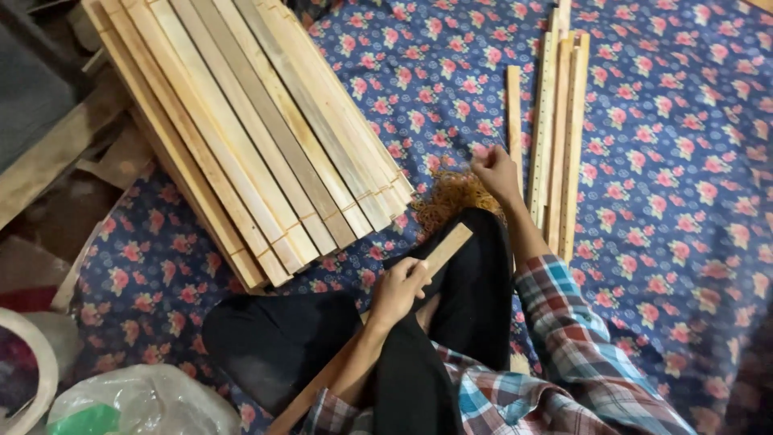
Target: The person sits on a floor mat and bundles long thin wooden slats. They pick up slats one at a time, align them into a stack on their lap, wrap a rubber band around the bundle, and place the finished bundle with a pile of completed bundles.
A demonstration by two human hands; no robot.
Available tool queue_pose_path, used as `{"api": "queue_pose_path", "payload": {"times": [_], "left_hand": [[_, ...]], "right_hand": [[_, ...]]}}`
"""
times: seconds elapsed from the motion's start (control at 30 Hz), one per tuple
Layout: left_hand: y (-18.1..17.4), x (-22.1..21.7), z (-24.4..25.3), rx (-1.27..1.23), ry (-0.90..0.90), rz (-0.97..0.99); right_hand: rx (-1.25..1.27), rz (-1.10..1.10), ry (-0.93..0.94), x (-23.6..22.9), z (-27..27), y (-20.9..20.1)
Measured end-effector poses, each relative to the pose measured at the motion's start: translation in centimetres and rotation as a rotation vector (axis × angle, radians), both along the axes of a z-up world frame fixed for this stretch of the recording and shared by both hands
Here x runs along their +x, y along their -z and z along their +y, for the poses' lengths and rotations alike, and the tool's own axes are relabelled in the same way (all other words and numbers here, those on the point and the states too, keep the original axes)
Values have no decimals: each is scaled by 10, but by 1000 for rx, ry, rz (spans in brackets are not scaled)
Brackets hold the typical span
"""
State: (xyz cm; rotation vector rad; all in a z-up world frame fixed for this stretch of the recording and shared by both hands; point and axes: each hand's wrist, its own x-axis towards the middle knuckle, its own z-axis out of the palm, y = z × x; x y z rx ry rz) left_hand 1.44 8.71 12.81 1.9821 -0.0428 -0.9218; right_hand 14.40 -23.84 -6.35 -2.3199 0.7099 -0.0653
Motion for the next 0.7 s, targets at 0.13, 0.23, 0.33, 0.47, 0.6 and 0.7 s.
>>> {"api": "queue_pose_path", "payload": {"times": [0.13,0.23,0.33,0.47,0.6,0.7], "left_hand": [[-10,-5,1,0,0,-44],[-20,-12,2,-3,-1,-58],[-31,-20,5,-13,-13,-62],[-35,-28,10,-31,2,-99],[-37,-40,10,-38,30,-121],[-43,-47,11,-59,22,-135]], "right_hand": [[680,-164,96,-42,18,-64],[972,-174,135,-75,36,-110],[1065,-246,26,-100,42,-124],[1092,-293,-343,-122,26,-126],[920,-135,-506,-135,58,-184],[845,-90,-642,-148,73,-197]]}}
